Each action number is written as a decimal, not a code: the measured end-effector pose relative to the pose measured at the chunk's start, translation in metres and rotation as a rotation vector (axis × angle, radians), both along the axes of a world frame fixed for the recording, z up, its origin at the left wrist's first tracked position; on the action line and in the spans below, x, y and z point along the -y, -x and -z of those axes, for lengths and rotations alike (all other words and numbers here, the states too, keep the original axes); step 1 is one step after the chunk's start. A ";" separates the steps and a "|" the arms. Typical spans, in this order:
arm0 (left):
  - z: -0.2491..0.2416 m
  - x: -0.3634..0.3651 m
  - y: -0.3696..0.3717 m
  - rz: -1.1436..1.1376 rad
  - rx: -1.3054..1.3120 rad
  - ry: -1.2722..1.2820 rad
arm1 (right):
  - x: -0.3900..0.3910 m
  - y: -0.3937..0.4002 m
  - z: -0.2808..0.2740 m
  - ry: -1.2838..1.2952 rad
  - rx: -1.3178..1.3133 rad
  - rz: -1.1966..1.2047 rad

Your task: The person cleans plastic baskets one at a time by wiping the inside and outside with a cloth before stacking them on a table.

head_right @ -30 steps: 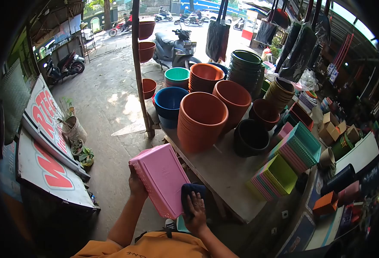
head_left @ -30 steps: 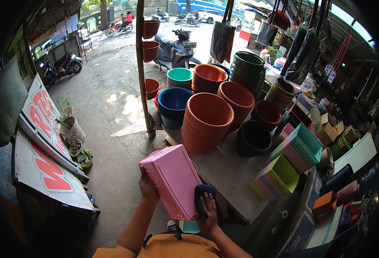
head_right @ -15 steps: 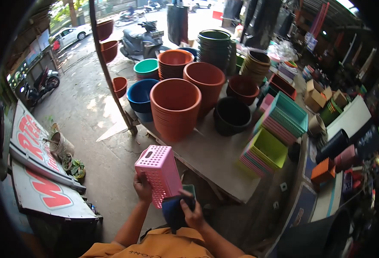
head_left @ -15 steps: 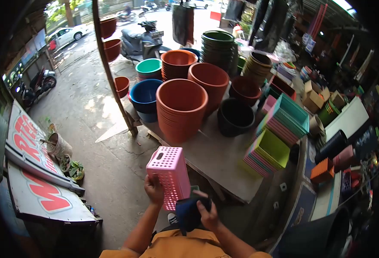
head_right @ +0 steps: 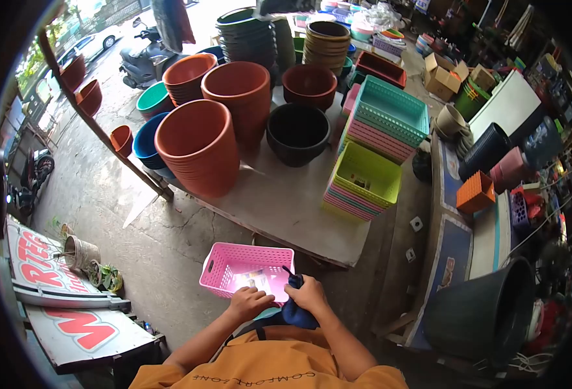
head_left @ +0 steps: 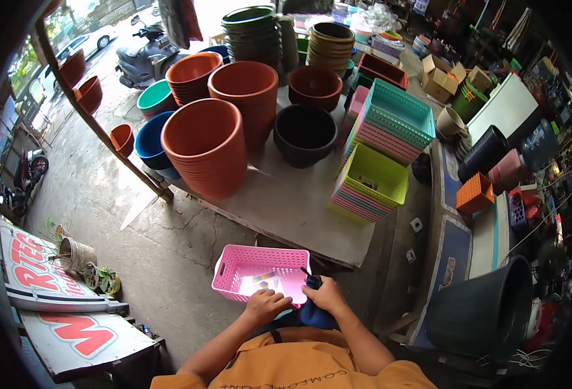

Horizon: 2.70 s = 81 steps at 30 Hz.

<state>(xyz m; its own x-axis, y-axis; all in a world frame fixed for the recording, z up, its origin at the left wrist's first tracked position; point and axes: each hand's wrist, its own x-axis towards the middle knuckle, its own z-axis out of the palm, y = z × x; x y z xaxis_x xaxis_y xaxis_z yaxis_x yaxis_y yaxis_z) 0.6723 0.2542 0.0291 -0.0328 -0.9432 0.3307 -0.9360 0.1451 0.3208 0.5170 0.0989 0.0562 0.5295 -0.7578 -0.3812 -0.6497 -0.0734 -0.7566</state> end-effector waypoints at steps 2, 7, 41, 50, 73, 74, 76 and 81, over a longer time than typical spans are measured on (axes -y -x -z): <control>0.011 0.016 0.013 0.044 -0.025 -0.048 | 0.005 0.014 0.003 0.135 -0.030 0.061; 0.003 0.053 0.014 -0.161 -0.171 -0.009 | 0.046 0.073 0.054 0.130 -0.014 0.194; 0.262 0.274 -0.003 -0.520 -0.732 -0.503 | 0.249 0.144 0.285 -0.007 -0.183 0.494; 0.251 0.283 0.007 -0.543 -0.861 -0.568 | 0.252 0.152 0.310 -0.028 -0.168 0.506; 0.230 -0.030 0.033 -1.354 -0.800 -0.497 | 0.037 0.014 0.228 -0.318 -0.461 -0.383; 0.229 -0.043 0.031 -1.352 -0.733 -0.576 | 0.021 0.005 0.242 -0.276 -0.489 -0.413; 0.252 -0.069 0.031 -1.347 -0.823 -0.658 | -0.004 -0.011 0.261 -0.239 -0.498 -0.459; 0.304 -0.111 0.047 -1.219 -1.280 -0.719 | -0.049 -0.033 0.276 -0.329 -0.591 -0.493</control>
